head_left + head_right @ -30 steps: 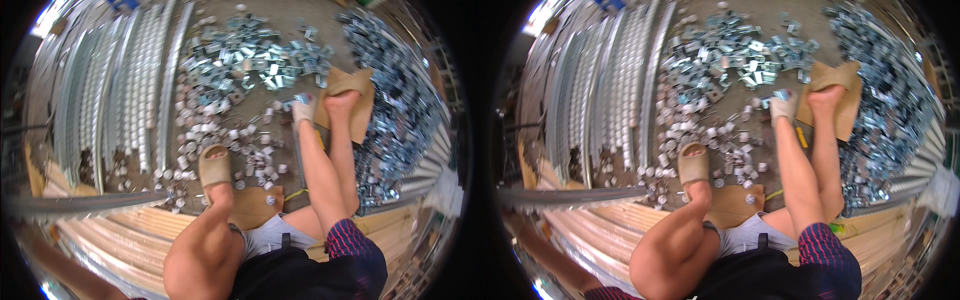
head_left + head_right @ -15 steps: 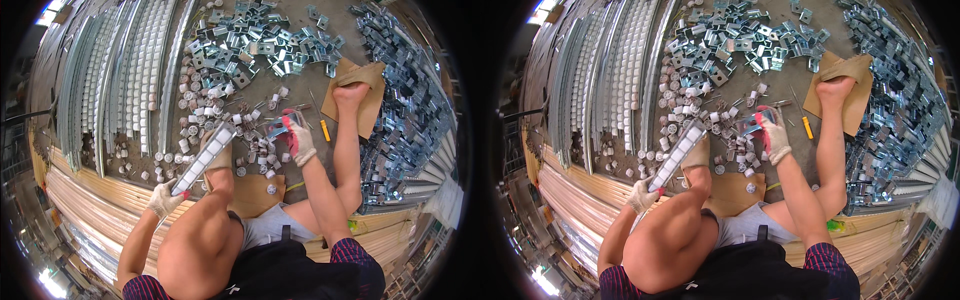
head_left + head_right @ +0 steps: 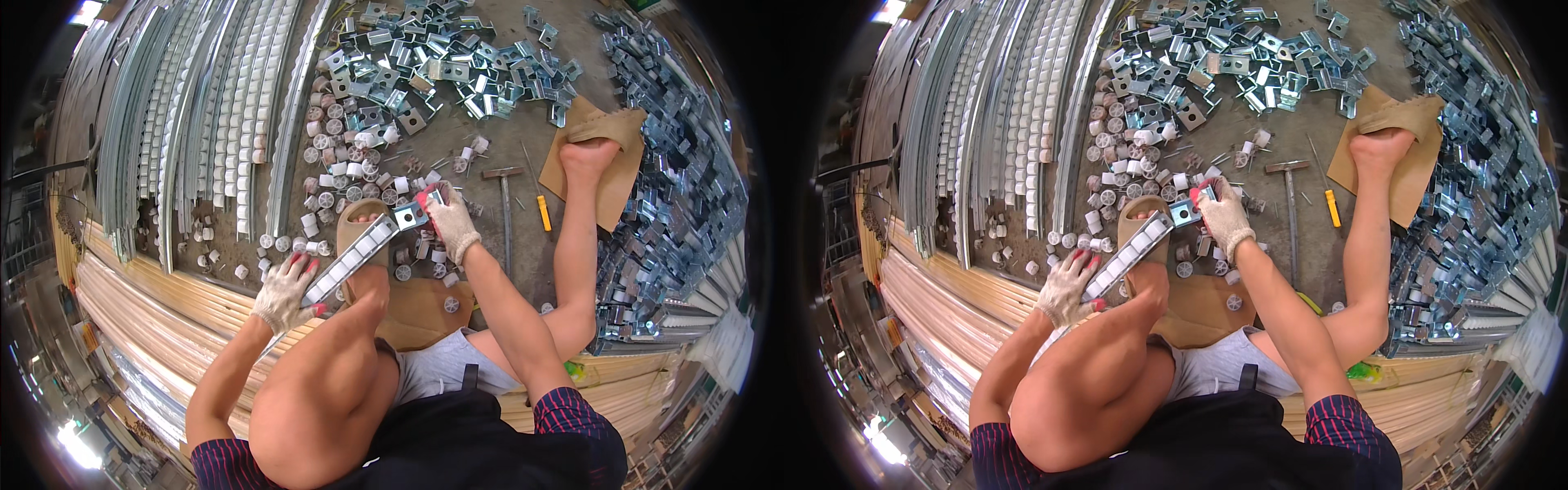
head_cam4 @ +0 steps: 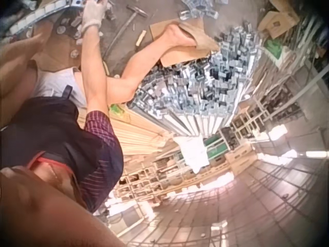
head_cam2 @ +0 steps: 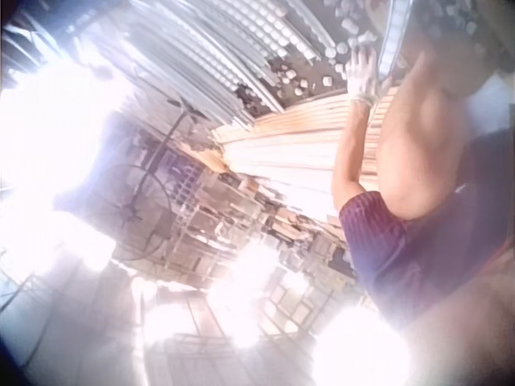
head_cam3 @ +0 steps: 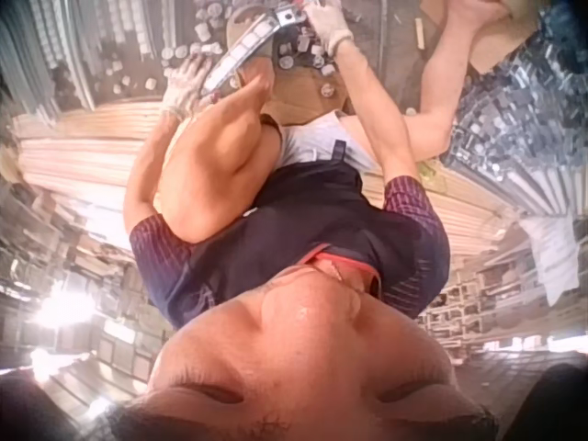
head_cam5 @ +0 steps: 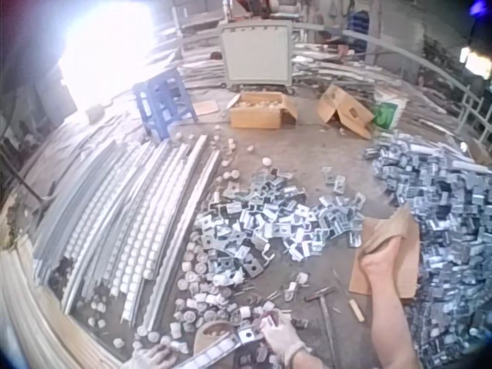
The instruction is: The person is assembling metal components by hand, using a pair of pliers and a screwdriver to secure metal brackets onto a perforated metal rail while sitting on the floor.
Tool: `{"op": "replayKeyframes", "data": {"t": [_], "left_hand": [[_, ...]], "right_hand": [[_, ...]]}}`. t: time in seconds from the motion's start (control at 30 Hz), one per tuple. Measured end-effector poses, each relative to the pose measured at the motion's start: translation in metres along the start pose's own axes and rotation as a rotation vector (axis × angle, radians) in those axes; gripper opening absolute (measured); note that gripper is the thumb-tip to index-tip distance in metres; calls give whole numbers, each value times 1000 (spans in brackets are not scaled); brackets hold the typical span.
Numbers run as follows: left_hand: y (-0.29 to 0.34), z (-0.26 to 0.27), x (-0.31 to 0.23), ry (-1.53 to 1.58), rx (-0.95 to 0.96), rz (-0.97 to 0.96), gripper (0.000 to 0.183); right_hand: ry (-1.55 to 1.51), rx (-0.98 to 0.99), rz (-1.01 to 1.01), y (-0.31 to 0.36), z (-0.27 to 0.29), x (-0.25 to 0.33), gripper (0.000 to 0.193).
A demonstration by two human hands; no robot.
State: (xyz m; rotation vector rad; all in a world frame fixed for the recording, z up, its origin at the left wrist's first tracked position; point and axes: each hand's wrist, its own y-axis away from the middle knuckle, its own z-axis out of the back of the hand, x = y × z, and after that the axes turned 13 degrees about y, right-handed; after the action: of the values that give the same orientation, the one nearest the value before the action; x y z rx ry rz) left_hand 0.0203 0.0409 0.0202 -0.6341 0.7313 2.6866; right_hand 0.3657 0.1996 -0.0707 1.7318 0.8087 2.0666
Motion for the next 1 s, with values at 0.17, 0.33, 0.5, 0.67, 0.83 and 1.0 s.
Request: {"op": "replayKeyframes", "data": {"t": [0.17,0.33,0.5,0.67,0.83,1.0], "left_hand": [[-87,16,-54,204,-39,-17,94],[-159,2,-77,336,-146,157,52],[-154,-4,-77,338,-194,148,51],[-144,-4,-89,383,-251,120,48],[-130,9,-119,596,23,245,49],[-128,19,-96,632,-68,289,56]], "right_hand": [[318,-115,92,-9,6,-13,18],[264,-91,24,-7,-3,-21,25],[274,-139,57,17,-21,6,28],[249,-215,111,-13,-8,-29,27],[254,-630,261,-62,66,-26,20],[238,-193,56,29,34,56,16]]}}
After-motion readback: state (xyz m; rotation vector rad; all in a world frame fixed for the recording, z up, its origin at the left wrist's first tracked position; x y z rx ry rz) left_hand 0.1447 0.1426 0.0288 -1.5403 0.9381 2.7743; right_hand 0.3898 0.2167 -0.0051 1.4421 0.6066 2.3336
